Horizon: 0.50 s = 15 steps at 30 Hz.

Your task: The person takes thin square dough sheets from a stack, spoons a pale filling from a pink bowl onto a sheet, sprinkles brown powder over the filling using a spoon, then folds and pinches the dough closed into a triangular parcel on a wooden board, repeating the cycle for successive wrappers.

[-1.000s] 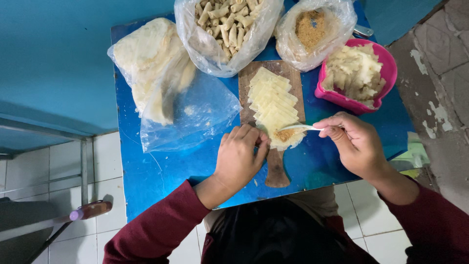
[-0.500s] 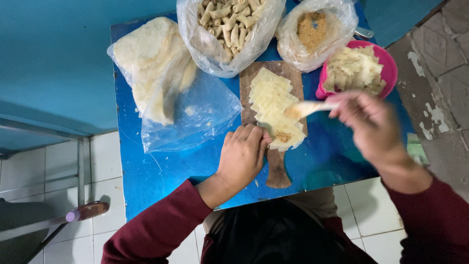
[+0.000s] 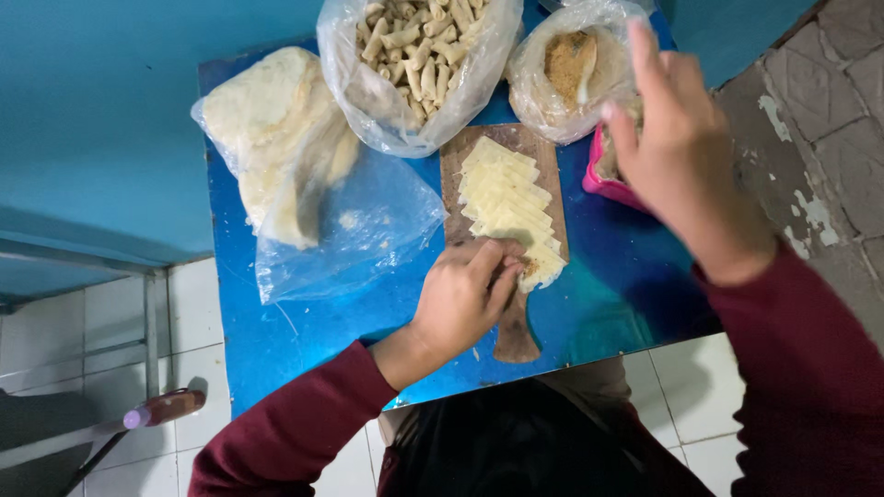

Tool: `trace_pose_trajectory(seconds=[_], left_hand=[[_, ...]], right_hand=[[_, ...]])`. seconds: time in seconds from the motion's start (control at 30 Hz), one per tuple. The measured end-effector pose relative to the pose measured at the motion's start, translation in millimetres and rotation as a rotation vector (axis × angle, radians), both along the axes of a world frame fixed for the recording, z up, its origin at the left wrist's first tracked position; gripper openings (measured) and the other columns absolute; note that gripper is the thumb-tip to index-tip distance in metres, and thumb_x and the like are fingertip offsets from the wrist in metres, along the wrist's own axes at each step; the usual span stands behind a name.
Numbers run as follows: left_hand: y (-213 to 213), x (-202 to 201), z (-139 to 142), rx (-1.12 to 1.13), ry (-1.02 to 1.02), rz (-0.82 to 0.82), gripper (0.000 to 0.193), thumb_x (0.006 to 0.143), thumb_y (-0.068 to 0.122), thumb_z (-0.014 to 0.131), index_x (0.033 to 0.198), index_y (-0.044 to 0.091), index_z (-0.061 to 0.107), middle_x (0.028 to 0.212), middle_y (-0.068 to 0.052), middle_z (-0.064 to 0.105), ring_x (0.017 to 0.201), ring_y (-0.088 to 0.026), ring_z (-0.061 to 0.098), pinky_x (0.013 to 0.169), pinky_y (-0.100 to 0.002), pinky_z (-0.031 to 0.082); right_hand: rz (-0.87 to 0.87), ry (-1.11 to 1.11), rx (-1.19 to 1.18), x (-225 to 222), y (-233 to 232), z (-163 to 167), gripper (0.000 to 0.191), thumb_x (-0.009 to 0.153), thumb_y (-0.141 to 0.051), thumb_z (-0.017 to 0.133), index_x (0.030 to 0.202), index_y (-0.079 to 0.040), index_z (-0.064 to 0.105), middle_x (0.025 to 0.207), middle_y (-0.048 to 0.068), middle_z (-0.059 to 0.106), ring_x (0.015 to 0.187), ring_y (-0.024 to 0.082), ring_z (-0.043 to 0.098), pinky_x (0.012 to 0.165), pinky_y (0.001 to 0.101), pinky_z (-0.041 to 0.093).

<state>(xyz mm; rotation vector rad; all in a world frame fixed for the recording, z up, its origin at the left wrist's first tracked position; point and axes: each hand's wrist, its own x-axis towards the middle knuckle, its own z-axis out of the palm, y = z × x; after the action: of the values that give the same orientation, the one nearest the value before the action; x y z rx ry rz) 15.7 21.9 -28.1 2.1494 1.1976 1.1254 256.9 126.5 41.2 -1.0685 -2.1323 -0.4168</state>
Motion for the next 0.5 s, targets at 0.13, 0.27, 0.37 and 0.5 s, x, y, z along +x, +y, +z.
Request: trace_pose_trajectory(seconds=[0.13, 0.27, 0.37, 0.5], left_hand=[[1.4, -0.8, -0.9, -0.019, -0.067, -0.068, 0.015, 0.097, 0.015, 0.067, 0.110, 0.007, 0.064, 0.091, -0.009, 0.071, 0.084, -0.032, 0.069, 0.077, -0.044, 0.053], [-1.4, -0.8, 0.7, -0.028, -0.024, -0.065, 0.016, 0.103, 0.013, 0.062, 0.118, 0.009, 0.065, 0.095, -0.009, 0.072, 0.088, -0.033, 0.068, 0.082, -0.045, 0.051], [-3.0, -0.2, 2.4, -0.033, 0.022, -0.050, 0.020, 0.100, 0.013, 0.062, 0.120, 0.010, 0.065, 0.092, -0.008, 0.071, 0.088, -0.032, 0.068, 0.084, -0.045, 0.048], [-4.5, 0.1, 4.4, -0.006, 0.062, -0.034, 0.020, 0.097, 0.014, 0.065, 0.117, 0.012, 0.066, 0.094, -0.007, 0.070, 0.092, -0.030, 0.068, 0.085, -0.043, 0.046]], right_hand=[[0.025, 0.122, -0.585, -5.3, -50.0, -10.8, 0.020, 0.096, -0.015, 0.074, 0.111, -0.006, 0.064, 0.101, 0.011, 0.068, 0.093, 0.032, 0.066, 0.081, 0.0439, 0.053], [0.137, 0.090, -0.612, -12.1, -80.6, -30.3, 0.017, 0.085, -0.014, 0.076, 0.098, -0.008, 0.067, 0.095, 0.011, 0.067, 0.094, 0.035, 0.063, 0.083, 0.0431, 0.050], [0.111, 0.136, -0.652, -16.1, -91.6, -42.9, 0.019, 0.081, -0.014, 0.080, 0.094, -0.007, 0.069, 0.092, 0.010, 0.066, 0.091, 0.033, 0.061, 0.080, 0.0419, 0.049], [0.111, 0.181, -0.617, -19.4, -98.5, -49.5, 0.017, 0.081, -0.011, 0.080, 0.092, -0.008, 0.068, 0.091, 0.008, 0.066, 0.090, 0.031, 0.060, 0.081, 0.0411, 0.049]])
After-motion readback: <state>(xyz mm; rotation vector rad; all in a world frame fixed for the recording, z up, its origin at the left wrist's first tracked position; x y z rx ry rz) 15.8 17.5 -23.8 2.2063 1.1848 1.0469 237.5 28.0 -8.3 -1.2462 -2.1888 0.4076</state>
